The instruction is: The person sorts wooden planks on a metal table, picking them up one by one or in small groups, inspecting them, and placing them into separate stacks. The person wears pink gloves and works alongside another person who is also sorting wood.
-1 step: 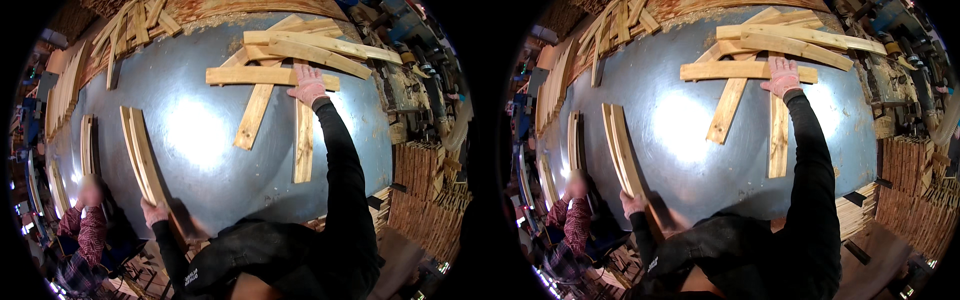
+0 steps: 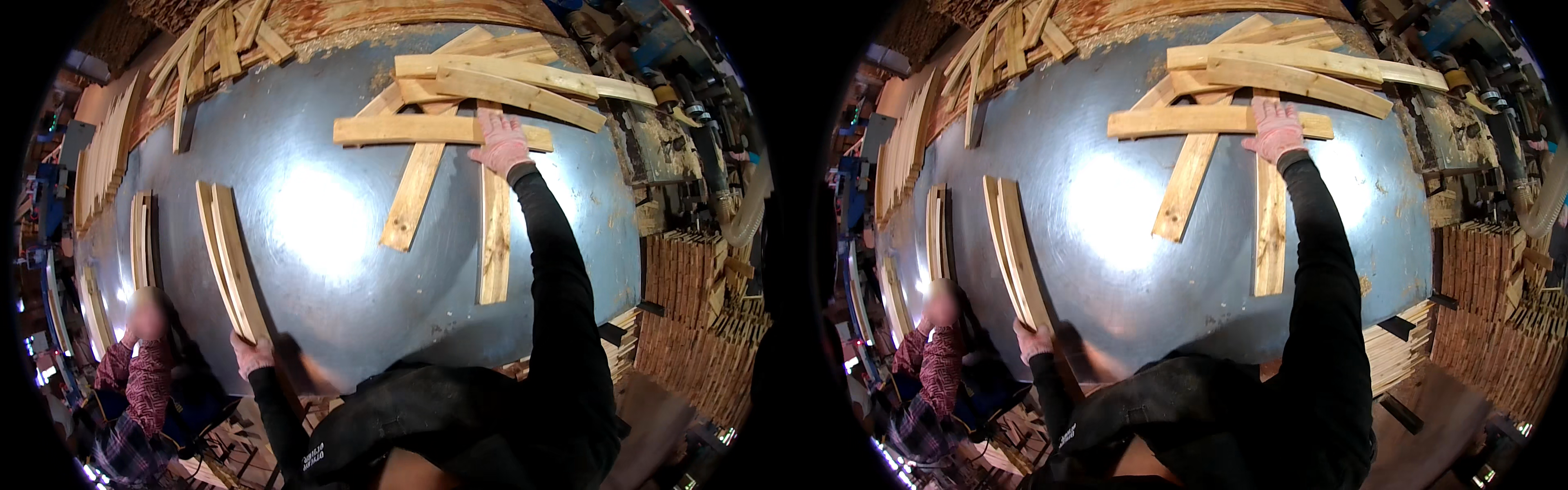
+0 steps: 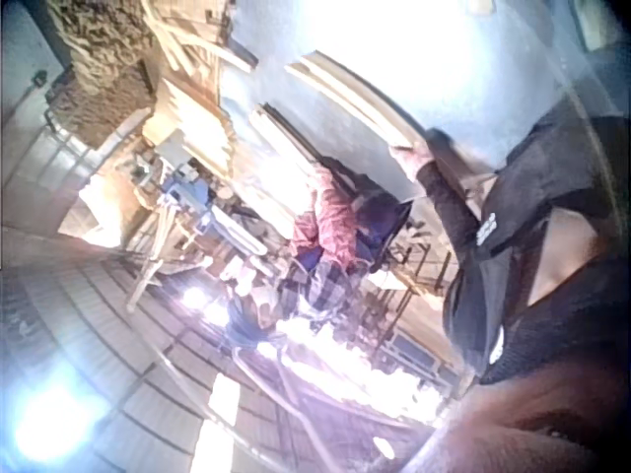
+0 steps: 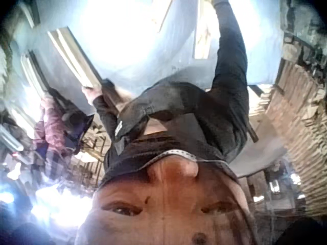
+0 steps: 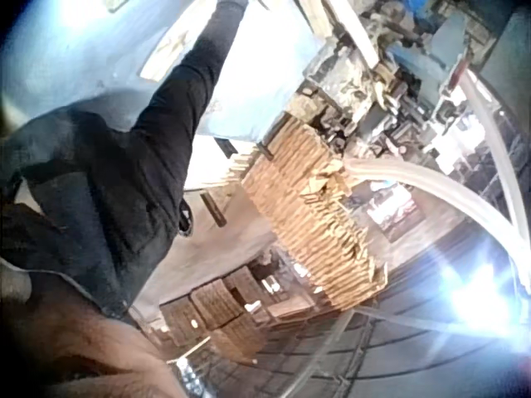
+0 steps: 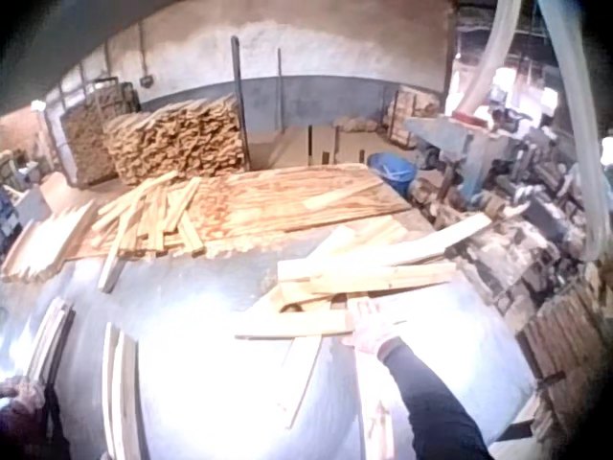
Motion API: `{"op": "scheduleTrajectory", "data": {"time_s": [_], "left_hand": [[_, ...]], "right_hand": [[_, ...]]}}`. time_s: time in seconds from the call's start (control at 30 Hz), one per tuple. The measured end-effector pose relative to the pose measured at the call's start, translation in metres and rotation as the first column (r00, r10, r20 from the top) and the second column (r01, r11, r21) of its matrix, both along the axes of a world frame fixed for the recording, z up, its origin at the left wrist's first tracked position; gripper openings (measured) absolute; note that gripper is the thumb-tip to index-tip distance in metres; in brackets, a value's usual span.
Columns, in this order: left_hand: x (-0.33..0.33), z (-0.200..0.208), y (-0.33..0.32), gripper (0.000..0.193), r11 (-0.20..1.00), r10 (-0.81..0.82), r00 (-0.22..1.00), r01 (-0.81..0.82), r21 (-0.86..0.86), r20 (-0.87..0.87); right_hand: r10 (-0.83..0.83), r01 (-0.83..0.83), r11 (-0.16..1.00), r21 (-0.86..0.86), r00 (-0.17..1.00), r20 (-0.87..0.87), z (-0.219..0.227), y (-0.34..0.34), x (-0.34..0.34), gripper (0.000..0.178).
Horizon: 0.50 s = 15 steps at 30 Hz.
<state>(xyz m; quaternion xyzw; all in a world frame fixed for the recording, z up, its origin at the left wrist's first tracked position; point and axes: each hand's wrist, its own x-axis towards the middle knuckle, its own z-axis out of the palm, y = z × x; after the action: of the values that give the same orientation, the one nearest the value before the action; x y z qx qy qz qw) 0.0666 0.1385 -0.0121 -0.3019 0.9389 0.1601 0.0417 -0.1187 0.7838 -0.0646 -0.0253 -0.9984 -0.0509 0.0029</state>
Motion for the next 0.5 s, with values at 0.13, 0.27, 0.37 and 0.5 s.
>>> {"op": "scheduleTrajectory", "data": {"time_s": [0.13, 0.27, 0.37, 0.5], "left_hand": [[0.014, -0.016, -0.003, 0.086, 0.907, -0.057, 0.97, 0.149, -0.394, 0.235], [-0.02, -0.009, 0.102, 0.079, 0.856, -0.516, 0.703, 0.442, -0.268, -0.489], [-0.031, -0.041, 0.241, 0.039, -0.142, 0.192, 0.981, -0.006, 0.99, 0.034], [-0.05, -0.039, 0.289, 0.042, -0.442, -0.073, 0.992, -0.124, 0.888, 0.103]], "right_hand": [[0.046, -0.015, 0.988, -0.157, 0.98, 0.195, 0.055, -0.047, -0.014, 0.072], [0.231, 0.189, 0.675, -0.713, 0.863, 0.448, 0.042, -0.11, 0.035, 0.063], [0.628, -0.039, 0.486, -0.873, 0.711, 0.318, 0.008, -0.173, 0.083, 0.068], [0.19, -0.393, 0.229, -0.891, 0.915, -0.354, 0.028, -0.097, 0.013, 0.048]]}}
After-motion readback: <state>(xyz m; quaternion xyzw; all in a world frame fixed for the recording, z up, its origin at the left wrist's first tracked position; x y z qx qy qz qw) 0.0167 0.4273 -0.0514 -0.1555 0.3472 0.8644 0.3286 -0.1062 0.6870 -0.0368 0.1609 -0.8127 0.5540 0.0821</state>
